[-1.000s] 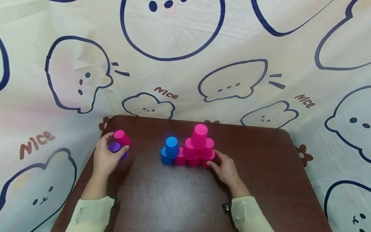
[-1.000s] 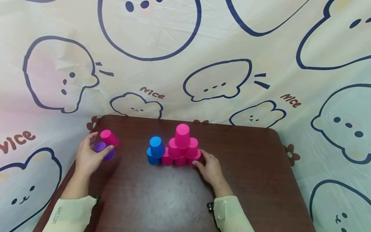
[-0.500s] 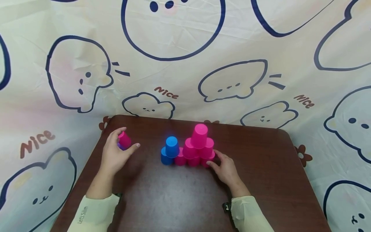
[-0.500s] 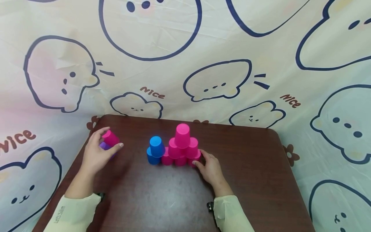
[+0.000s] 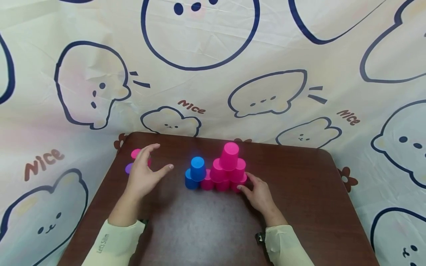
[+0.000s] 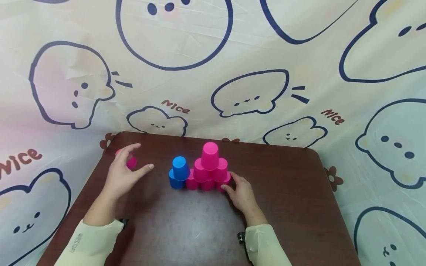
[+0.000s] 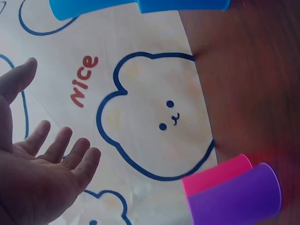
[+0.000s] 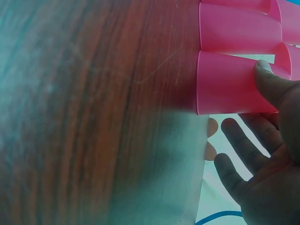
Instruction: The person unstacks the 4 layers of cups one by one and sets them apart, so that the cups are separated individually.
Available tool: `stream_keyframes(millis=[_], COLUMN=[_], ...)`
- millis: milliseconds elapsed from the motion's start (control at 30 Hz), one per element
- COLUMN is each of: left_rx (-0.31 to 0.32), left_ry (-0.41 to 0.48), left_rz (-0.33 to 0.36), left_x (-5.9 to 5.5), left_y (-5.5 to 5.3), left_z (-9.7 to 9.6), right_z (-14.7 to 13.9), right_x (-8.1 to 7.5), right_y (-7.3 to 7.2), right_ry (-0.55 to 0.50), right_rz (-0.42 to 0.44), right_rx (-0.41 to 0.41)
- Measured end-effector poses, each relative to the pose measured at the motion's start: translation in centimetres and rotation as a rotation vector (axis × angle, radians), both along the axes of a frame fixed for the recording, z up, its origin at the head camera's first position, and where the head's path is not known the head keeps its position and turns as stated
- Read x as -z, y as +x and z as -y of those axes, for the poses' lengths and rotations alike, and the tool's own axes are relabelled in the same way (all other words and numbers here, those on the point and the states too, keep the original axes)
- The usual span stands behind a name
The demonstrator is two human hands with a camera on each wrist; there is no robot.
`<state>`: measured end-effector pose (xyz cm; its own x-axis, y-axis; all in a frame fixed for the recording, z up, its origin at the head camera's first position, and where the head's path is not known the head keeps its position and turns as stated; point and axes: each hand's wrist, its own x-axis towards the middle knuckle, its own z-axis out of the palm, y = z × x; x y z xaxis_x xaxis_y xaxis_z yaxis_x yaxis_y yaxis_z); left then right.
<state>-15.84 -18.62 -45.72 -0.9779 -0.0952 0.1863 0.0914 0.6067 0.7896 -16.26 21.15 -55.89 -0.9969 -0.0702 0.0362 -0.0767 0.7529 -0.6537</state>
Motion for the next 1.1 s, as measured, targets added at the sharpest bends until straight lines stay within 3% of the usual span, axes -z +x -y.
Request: stream_keyframes(millis=[500,1100], left_rx=[0.098,0.249], left_ry=[-0.009,0.053], left_rz=[-0.007,-0.035], left_x=[-1.0,-2.8], left_y=[0.0,-0.4], left_z=[-3.2,-7.6], right_z=[-0.2,0.1], right_x=[0.0,0.2], right_y=[0.0,-0.1], right_ry=[0.004,0.050], right_rz=[0.002,0.002], right_rx=[0.003,0.005])
